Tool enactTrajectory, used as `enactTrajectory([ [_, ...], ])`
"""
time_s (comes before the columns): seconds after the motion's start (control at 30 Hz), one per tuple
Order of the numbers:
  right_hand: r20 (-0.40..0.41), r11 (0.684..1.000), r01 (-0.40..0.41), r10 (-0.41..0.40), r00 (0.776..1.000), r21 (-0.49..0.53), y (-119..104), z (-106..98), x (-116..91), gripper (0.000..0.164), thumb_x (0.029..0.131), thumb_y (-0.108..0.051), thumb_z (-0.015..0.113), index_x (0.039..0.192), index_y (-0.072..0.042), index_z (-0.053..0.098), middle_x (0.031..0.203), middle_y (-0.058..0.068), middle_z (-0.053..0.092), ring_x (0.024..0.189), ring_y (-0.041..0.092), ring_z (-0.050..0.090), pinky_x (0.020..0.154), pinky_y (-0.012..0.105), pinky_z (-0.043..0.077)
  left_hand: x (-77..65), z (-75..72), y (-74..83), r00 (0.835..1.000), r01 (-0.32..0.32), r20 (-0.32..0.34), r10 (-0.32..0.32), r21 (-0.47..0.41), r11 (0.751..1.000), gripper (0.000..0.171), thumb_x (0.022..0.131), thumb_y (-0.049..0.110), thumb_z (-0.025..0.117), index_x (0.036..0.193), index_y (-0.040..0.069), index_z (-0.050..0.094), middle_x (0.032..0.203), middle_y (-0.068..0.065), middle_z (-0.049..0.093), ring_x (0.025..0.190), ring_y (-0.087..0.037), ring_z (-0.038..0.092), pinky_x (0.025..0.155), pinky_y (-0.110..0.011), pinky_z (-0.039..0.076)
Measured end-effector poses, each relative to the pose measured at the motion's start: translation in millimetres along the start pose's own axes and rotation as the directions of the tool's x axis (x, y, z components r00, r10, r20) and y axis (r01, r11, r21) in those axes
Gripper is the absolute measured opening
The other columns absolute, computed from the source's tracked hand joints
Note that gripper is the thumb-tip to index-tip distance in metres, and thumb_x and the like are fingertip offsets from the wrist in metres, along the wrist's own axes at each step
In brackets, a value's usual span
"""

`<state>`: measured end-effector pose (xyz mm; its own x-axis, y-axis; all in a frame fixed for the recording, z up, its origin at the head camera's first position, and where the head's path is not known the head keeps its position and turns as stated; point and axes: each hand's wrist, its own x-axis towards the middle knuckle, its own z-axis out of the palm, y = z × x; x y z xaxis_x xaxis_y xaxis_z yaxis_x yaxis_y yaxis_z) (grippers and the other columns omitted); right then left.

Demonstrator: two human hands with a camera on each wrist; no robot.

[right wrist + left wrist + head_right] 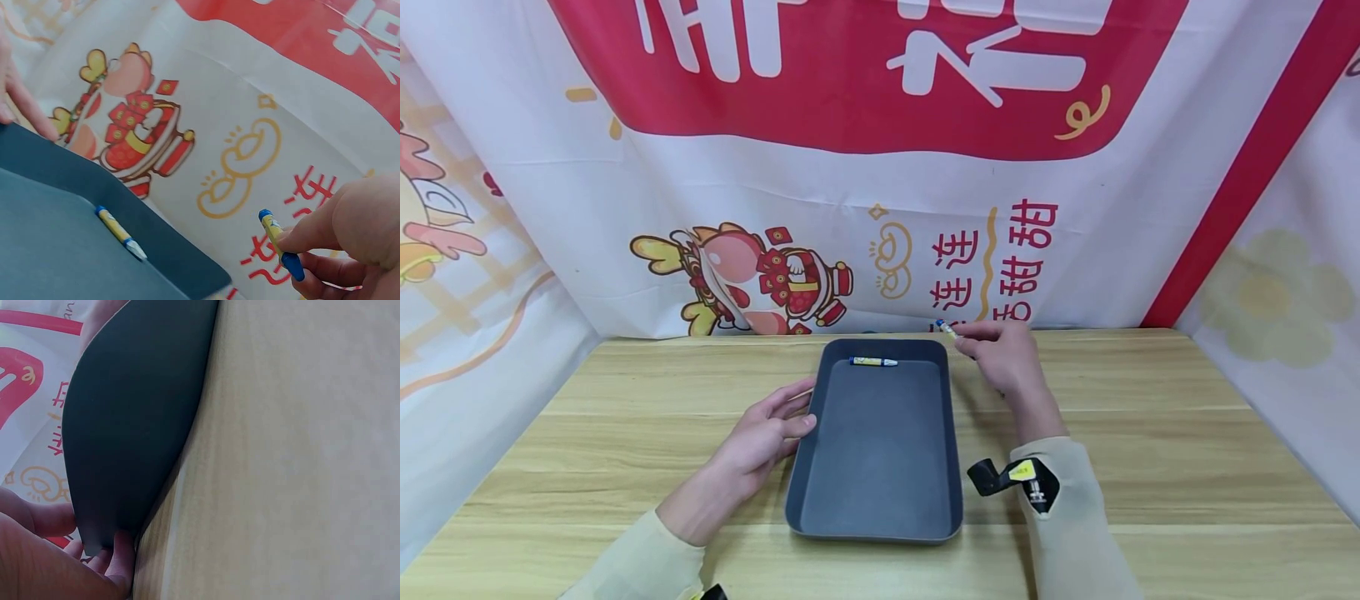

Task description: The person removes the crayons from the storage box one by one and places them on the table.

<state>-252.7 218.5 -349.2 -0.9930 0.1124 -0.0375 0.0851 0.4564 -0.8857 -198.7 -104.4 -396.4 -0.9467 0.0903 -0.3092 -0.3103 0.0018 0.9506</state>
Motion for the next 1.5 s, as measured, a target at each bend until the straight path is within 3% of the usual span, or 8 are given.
enactTrajectory([
  [0.23, -0.052, 0.997, -0.078, 0.078, 0.996, 0.008, 10.0, -13.6, 2.3, 0.039, 0.105, -0.024, 0.067, 0.142, -0.011, 0.069, 0.15, 0.018, 0.063, 0.137, 0.032, 0.053, 0.11, 0.045, 0.046, 1.4, 0.1, 0.3, 1.0, 0.005, -0.005, -0.005, 0.005, 1.0, 0.058, 0.103, 0.0, 0.06, 0.157, 0.019, 0.052, 0.163, -0.015, 0.051, 0.138, -0.031, 0.062, 0.117, -0.049, 0.051],
  [0.6, -0.135, 0.988, -0.15, 0.151, 0.979, 0.015, 33.2, -32.1, 7.5, 0.042, 0.106, -0.026, 0.064, 0.146, -0.013, 0.065, 0.158, 0.014, 0.057, 0.143, 0.031, 0.049, 0.11, 0.044, 0.045, 1.0, -0.3, 0.6, 1.0, 0.009, -0.007, -0.009, 0.0, 1.0, 0.058, 0.103, 0.0, 0.06, 0.157, 0.02, 0.052, 0.163, -0.014, 0.051, 0.139, -0.031, 0.061, 0.116, -0.048, 0.051],
  [0.8, -0.176, 0.983, -0.184, 0.184, 0.967, 0.012, 45.9, -41.4, 9.4, 0.041, 0.106, -0.025, 0.062, 0.145, -0.012, 0.066, 0.158, 0.015, 0.056, 0.147, 0.032, 0.046, 0.116, 0.047, 0.043, 1.5, -0.8, -0.6, 1.0, 0.01, -0.007, -0.01, 0.001, 1.0, 0.058, 0.103, 0.0, 0.061, 0.157, 0.02, 0.052, 0.163, -0.014, 0.051, 0.138, -0.031, 0.061, 0.117, -0.049, 0.05],
  [1.3, -0.235, 0.955, -0.296, 0.287, 0.929, -0.003, 71.9, -46.0, 16.0, 0.042, 0.108, -0.031, 0.059, 0.146, -0.015, 0.065, 0.158, 0.016, 0.057, 0.145, 0.034, 0.046, 0.098, 0.038, 0.044, -0.7, -0.4, -0.4, 1.0, 0.002, 0.003, -0.002, 0.009, 1.0, 0.058, 0.103, 0.0, 0.061, 0.158, 0.018, 0.051, 0.163, -0.016, 0.051, 0.14, -0.033, 0.06, 0.118, -0.051, 0.05],
  [1.5, -0.253, 0.957, -0.288, 0.276, 0.927, -0.01, 78.1, -43.3, 16.9, 0.043, 0.105, -0.032, 0.066, 0.144, -0.014, 0.066, 0.156, 0.017, 0.058, 0.146, 0.035, 0.046, 0.113, 0.05, 0.042, 1.2, -0.1, -1.0, 1.0, 0.005, -0.004, -0.005, 0.008, 1.0, 0.059, 0.102, 0.0, 0.061, 0.157, 0.019, 0.052, 0.162, -0.014, 0.052, 0.139, -0.032, 0.061, 0.117, -0.05, 0.051],
])
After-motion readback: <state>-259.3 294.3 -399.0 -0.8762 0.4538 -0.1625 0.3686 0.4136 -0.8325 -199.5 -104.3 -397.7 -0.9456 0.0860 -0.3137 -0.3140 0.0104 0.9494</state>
